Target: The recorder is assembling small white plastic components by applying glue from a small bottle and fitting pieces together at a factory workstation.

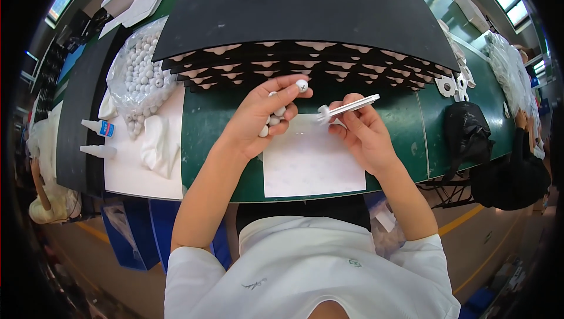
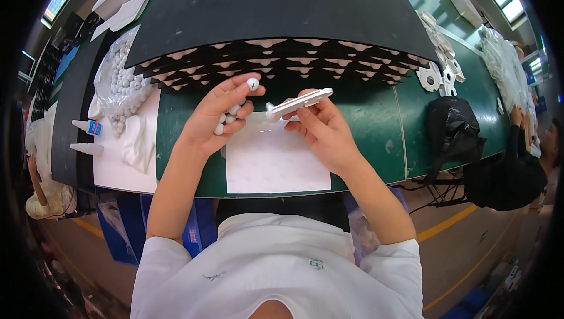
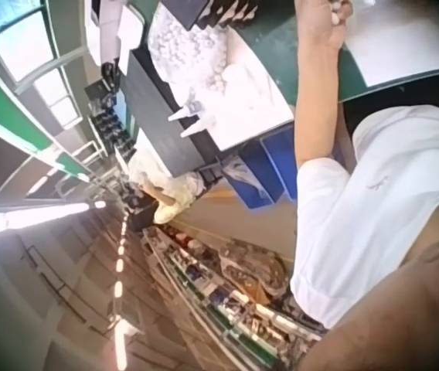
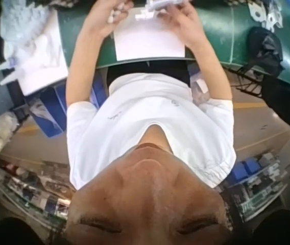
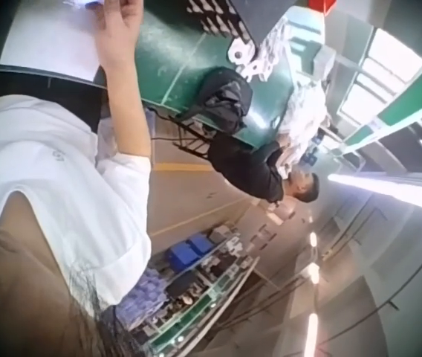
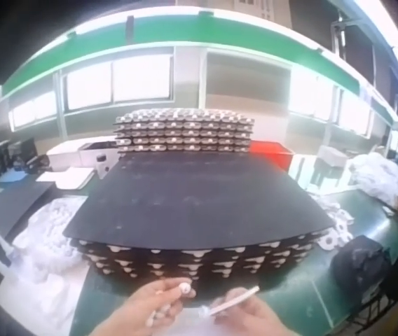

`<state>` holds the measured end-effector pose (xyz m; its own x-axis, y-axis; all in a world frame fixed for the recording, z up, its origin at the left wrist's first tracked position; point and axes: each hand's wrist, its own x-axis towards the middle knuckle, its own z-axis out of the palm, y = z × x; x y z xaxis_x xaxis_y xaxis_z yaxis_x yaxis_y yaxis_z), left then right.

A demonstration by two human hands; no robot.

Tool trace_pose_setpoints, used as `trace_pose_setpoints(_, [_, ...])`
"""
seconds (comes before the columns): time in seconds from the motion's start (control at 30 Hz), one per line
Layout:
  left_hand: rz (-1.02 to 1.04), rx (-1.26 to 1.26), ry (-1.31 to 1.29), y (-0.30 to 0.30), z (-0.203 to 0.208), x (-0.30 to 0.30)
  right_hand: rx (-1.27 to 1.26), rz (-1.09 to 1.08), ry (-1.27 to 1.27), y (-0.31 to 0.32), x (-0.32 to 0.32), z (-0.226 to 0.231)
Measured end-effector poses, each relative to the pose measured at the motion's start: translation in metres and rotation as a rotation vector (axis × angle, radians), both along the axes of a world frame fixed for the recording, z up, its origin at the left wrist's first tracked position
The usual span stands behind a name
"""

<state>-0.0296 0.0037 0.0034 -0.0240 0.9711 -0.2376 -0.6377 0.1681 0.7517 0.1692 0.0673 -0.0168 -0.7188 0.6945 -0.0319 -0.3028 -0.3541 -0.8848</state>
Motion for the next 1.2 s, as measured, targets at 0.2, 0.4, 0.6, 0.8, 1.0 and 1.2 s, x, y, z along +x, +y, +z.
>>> trace_pose_setpoints(0.2, [-0.054,-0.009,0.054,-0.003,0.001,0.005,-0.166,0.076,0.164,0.006,0.005,0.001])
trace_pose_setpoints(0.4, [-0.062,0.034,0.066,-0.003,0.001,0.007,0.515,-0.187,0.122,0.003,0.007,-0.002])
trace_pose_setpoints(0.6, [-0.089,0.013,0.072,-0.003,0.002,0.006,1.589,-0.495,-0.082,0.000,0.007,0.010])
trace_pose_setpoints(0.8, [-0.097,0.014,0.057,-0.005,0.002,0.008,1.619,-0.489,-0.093,-0.001,0.007,0.010])
trace_pose_setpoints(1.0, [-0.099,0.010,0.142,-0.004,0.003,0.012,0.348,-0.220,0.099,0.001,0.005,-0.002])
trace_pose_setpoints(1.2, [-0.111,0.010,0.184,-0.005,0.002,0.014,0.180,-0.169,0.085,-0.001,0.003,0.000])
